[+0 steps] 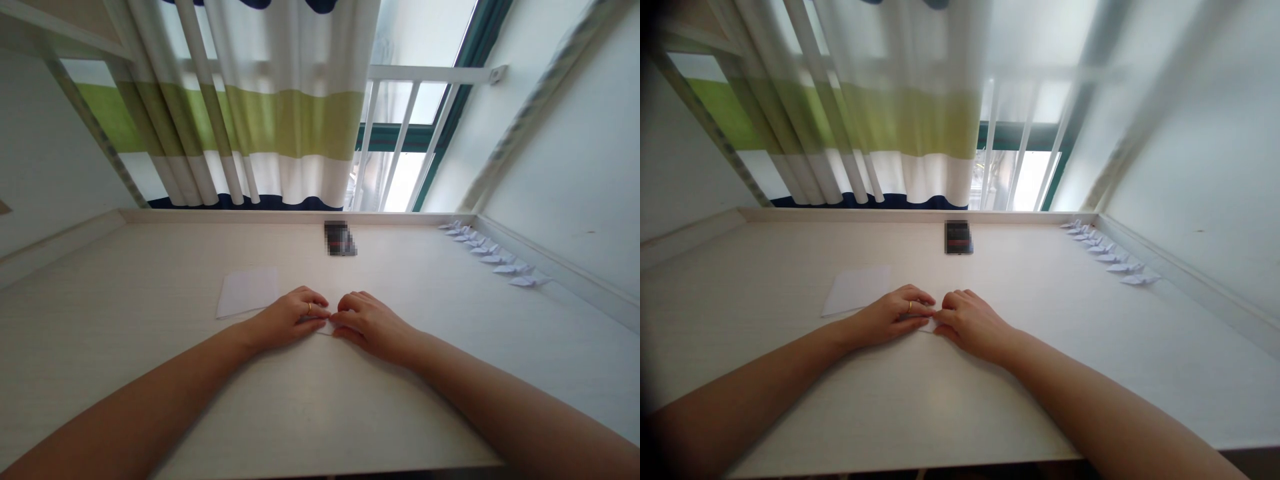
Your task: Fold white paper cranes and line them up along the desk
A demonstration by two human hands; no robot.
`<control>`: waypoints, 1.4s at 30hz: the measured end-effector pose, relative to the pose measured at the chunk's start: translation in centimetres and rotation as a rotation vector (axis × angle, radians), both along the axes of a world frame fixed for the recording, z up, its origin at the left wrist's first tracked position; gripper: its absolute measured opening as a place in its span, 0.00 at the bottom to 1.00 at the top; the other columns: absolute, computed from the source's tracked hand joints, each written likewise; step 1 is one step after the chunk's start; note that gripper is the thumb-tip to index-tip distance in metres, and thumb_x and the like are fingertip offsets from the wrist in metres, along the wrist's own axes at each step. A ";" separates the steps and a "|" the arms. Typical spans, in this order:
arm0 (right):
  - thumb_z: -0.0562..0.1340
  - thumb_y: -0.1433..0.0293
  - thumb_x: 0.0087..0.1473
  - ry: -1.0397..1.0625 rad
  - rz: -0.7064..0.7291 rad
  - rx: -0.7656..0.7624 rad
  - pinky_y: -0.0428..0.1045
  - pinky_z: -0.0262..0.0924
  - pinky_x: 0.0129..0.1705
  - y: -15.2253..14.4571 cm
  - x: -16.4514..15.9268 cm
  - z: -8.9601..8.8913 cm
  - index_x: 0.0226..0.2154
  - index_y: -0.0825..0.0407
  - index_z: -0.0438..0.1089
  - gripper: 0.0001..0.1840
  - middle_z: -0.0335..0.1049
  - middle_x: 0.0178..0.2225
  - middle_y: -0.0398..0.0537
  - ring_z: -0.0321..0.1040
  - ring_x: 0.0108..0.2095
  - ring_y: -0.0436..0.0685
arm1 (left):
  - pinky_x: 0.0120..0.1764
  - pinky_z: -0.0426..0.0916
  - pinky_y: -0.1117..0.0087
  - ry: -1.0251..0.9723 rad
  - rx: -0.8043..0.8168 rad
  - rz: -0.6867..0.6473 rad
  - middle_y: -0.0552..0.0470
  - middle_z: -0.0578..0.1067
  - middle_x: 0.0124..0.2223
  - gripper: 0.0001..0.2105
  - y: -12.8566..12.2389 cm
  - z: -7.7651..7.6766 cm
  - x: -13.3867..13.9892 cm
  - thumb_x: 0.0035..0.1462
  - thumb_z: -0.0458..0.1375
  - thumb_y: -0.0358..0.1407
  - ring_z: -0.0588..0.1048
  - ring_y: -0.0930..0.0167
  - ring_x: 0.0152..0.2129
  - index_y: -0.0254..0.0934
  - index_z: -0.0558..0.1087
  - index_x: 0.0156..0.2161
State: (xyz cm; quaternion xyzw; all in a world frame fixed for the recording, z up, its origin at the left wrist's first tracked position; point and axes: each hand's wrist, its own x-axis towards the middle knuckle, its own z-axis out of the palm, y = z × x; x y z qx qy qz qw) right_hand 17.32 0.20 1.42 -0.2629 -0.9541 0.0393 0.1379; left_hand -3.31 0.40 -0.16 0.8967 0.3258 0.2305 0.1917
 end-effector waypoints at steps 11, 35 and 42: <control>0.56 0.66 0.52 0.039 -0.012 -0.072 0.51 0.56 0.39 0.3 -0.2 -0.7 0.36 0.54 0.68 0.10 0.65 0.35 0.52 0.61 0.36 0.54 | 0.39 0.65 0.71 -0.056 0.077 0.004 0.47 0.72 0.34 0.09 -0.1 -0.4 0.4 0.54 0.51 0.35 0.68 0.73 0.33 0.34 0.73 0.34; 0.53 0.71 0.54 0.094 0.065 0.032 0.50 0.56 0.36 1.3 0.2 -0.9 0.35 0.52 0.72 0.12 0.66 0.33 0.51 0.60 0.32 0.52 | 0.40 0.66 0.69 -0.148 0.218 0.157 0.47 0.73 0.37 0.09 0.0 -0.3 0.3 0.53 0.51 0.30 0.70 0.72 0.35 0.35 0.73 0.37; 0.53 0.73 0.54 0.098 0.093 0.043 0.49 0.55 0.36 1.4 0.2 -1.0 0.33 0.53 0.71 0.11 0.67 0.32 0.50 0.60 0.32 0.52 | 0.39 0.64 0.67 -0.016 0.178 0.035 0.49 0.75 0.35 0.10 0.2 -0.5 0.3 0.54 0.51 0.33 0.70 0.72 0.33 0.38 0.74 0.36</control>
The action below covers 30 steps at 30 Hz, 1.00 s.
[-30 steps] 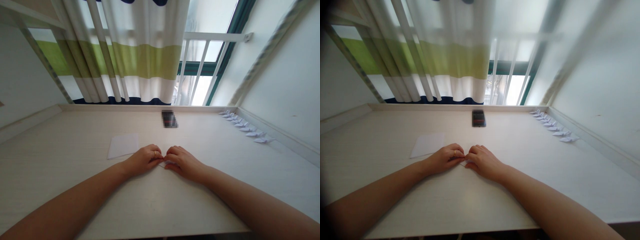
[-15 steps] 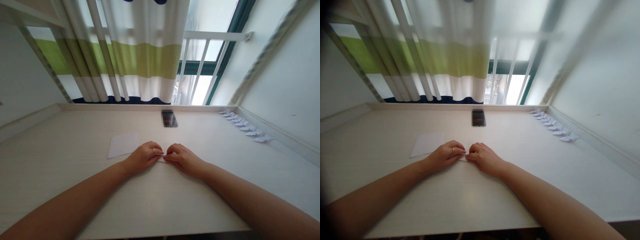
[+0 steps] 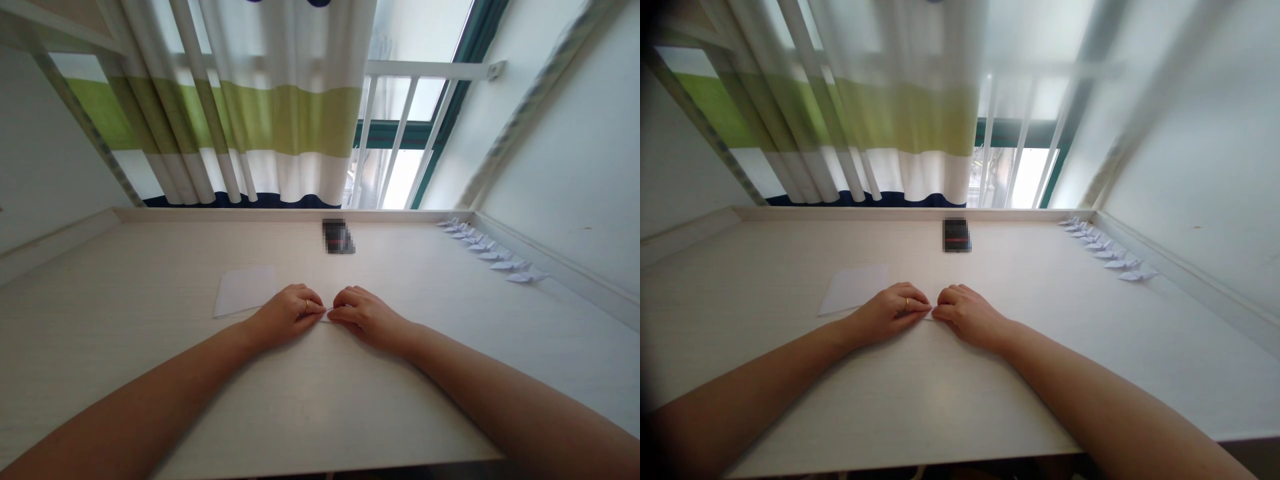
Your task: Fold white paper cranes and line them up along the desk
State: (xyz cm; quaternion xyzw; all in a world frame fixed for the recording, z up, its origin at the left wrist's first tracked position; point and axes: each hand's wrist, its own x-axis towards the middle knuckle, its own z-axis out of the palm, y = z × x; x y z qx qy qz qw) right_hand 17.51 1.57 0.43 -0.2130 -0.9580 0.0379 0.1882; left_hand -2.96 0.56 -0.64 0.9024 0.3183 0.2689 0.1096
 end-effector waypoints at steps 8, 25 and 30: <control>0.54 0.69 0.54 0.012 -0.002 0.012 0.49 0.55 0.37 0.0 -0.3 0.0 0.32 0.54 0.71 0.10 0.66 0.32 0.50 0.60 0.32 0.52 | 0.40 0.65 0.70 -0.059 -0.145 0.049 0.50 0.75 0.34 0.08 0.3 0.0 0.2 0.52 0.53 0.33 0.70 0.72 0.34 0.37 0.75 0.34; 0.48 0.73 0.57 -0.100 -0.033 -0.023 0.52 0.57 0.38 -0.1 -1.1 -0.2 0.35 0.56 0.66 0.12 0.64 0.32 0.52 0.58 0.33 0.53 | 0.37 0.64 0.73 -0.139 -0.318 0.100 0.52 0.73 0.31 0.06 0.6 0.4 0.8 0.49 0.55 0.32 0.70 0.74 0.30 0.36 0.75 0.28; 0.48 0.74 0.56 -0.075 -0.034 -0.077 0.52 0.56 0.39 0.1 -1.0 -0.3 0.33 0.56 0.64 0.10 0.63 0.32 0.52 0.58 0.34 0.54 | 0.38 0.65 0.73 -0.128 -0.361 0.061 0.52 0.73 0.33 0.06 0.7 0.4 0.6 0.49 0.55 0.32 0.70 0.74 0.31 0.37 0.76 0.30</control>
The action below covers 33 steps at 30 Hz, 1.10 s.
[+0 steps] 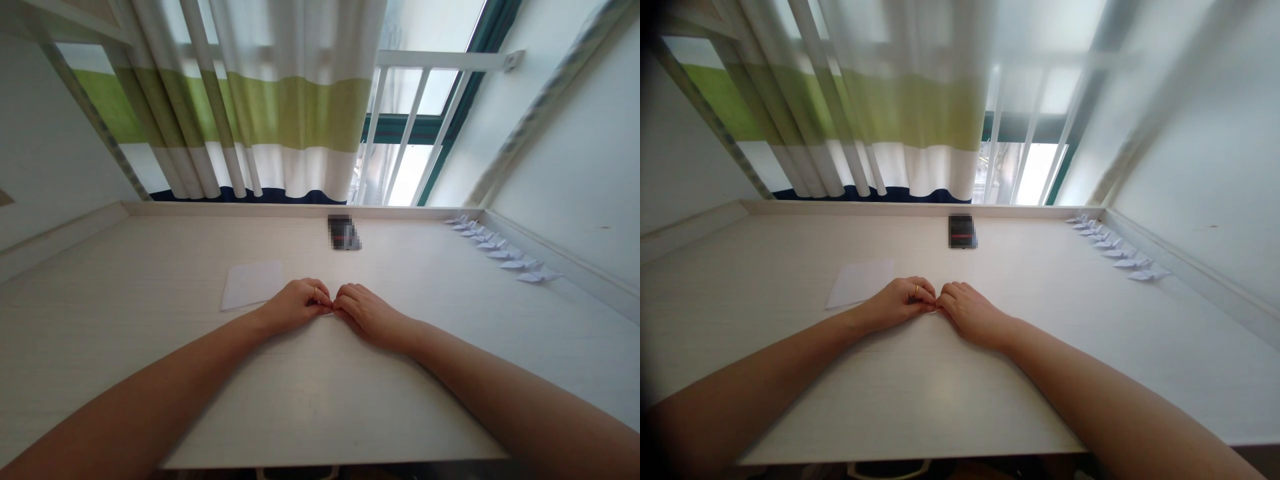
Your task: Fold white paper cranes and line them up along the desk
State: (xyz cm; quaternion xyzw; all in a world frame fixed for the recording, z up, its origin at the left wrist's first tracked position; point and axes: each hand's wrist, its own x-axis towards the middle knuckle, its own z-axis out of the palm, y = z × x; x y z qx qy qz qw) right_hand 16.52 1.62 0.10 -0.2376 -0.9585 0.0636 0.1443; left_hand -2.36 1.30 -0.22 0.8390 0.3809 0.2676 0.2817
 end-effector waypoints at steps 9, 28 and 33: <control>0.49 0.73 0.56 0.046 -0.065 -0.137 0.50 0.56 0.37 0.2 -0.4 0.3 0.29 0.56 0.63 0.09 0.62 0.30 0.49 0.59 0.32 0.52 | 0.38 0.65 0.74 0.009 -0.017 0.010 0.52 0.73 0.33 0.07 0.1 -0.1 0.0 0.49 0.55 0.32 0.71 0.74 0.31 0.37 0.76 0.30; 0.52 0.75 0.52 0.084 -0.265 -0.285 0.48 0.57 0.35 0.0 -1.0 0.5 0.27 0.56 0.62 0.05 0.59 0.32 0.50 0.59 0.32 0.51 | 0.32 0.64 0.75 -0.071 -0.135 0.020 0.52 0.73 0.33 0.07 0.1 -0.2 -0.1 0.47 0.55 0.31 0.71 0.75 0.28 0.35 0.76 0.30; 0.52 0.74 0.53 0.103 -0.244 -0.311 0.50 0.57 0.38 0.1 -1.0 0.3 0.27 0.55 0.61 0.05 0.59 0.33 0.51 0.59 0.34 0.52 | 0.34 0.64 0.74 -0.080 -0.186 0.062 0.51 0.73 0.35 0.08 -0.1 0.1 -0.1 0.48 0.54 0.32 0.71 0.74 0.30 0.34 0.76 0.31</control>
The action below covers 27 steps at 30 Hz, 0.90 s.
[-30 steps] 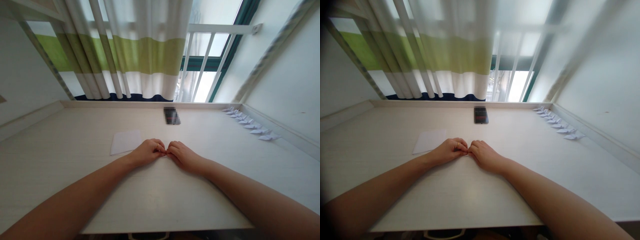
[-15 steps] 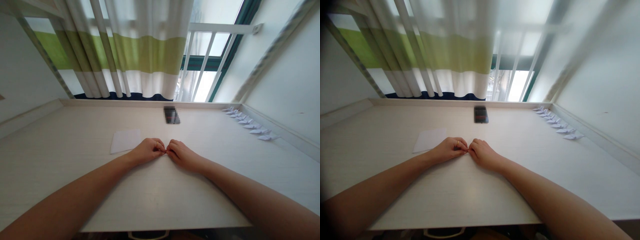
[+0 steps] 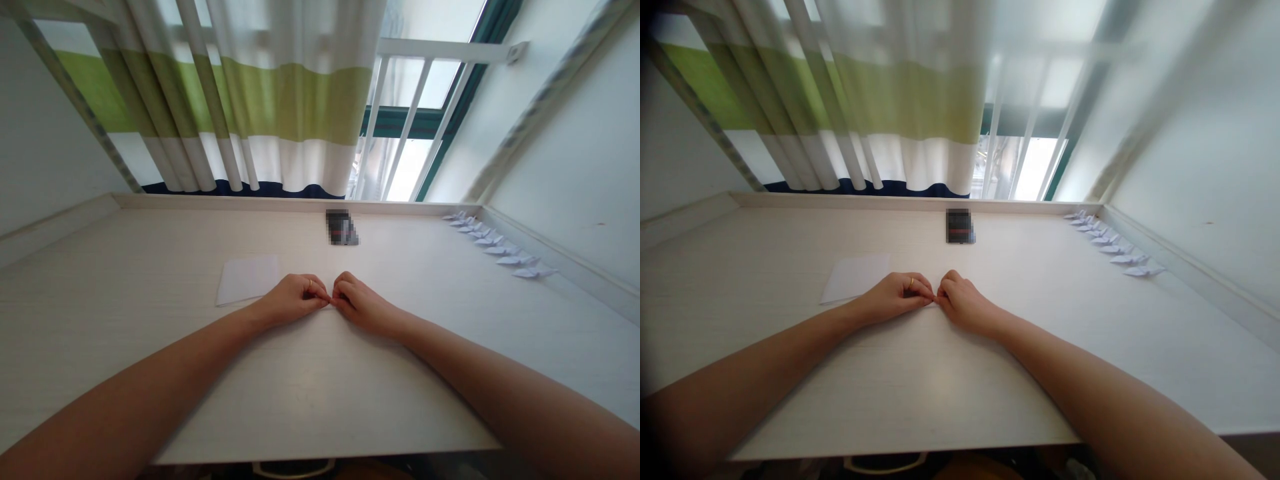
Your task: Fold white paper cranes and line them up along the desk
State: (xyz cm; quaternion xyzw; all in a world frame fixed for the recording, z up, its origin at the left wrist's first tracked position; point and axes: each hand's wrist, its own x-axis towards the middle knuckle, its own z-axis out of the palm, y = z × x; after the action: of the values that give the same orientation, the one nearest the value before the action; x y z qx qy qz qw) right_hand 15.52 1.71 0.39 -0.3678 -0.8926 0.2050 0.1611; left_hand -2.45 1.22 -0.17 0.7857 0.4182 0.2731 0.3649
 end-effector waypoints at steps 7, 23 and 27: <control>0.53 0.75 0.52 -0.002 -0.011 -0.021 0.48 0.57 0.37 0.0 -0.1 0.1 0.27 0.55 0.60 0.04 0.58 0.32 0.49 0.58 0.32 0.51 | 0.35 0.65 0.72 -0.042 -0.070 0.035 0.51 0.73 0.34 0.07 -0.1 -0.1 0.1 0.44 0.58 0.35 0.71 0.72 0.31 0.34 0.75 0.29; 0.54 0.77 0.48 0.045 -0.032 -0.125 0.47 0.56 0.37 0.5 0.3 0.2 0.25 0.54 0.59 0.03 0.58 0.32 0.47 0.57 0.32 0.50 | 0.35 0.64 0.71 -0.063 -0.164 0.130 0.51 0.73 0.32 0.06 -0.1 0.0 0.6 0.41 0.59 0.35 0.70 0.72 0.29 0.34 0.73 0.26; 0.54 0.78 0.46 0.074 -0.029 -0.143 0.47 0.56 0.38 0.5 0.6 0.2 0.25 0.54 0.59 0.04 0.58 0.34 0.48 0.58 0.33 0.50 | 0.34 0.64 0.71 -0.064 -0.167 0.133 0.51 0.73 0.32 0.06 -0.1 0.0 0.6 0.40 0.60 0.35 0.70 0.72 0.28 0.34 0.73 0.26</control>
State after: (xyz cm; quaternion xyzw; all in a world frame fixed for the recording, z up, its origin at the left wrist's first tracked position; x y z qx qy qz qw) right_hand 16.08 2.23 0.59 -0.3834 -0.8637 0.2795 0.1704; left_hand -1.80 1.16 -0.19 0.7139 0.4789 0.2861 0.4232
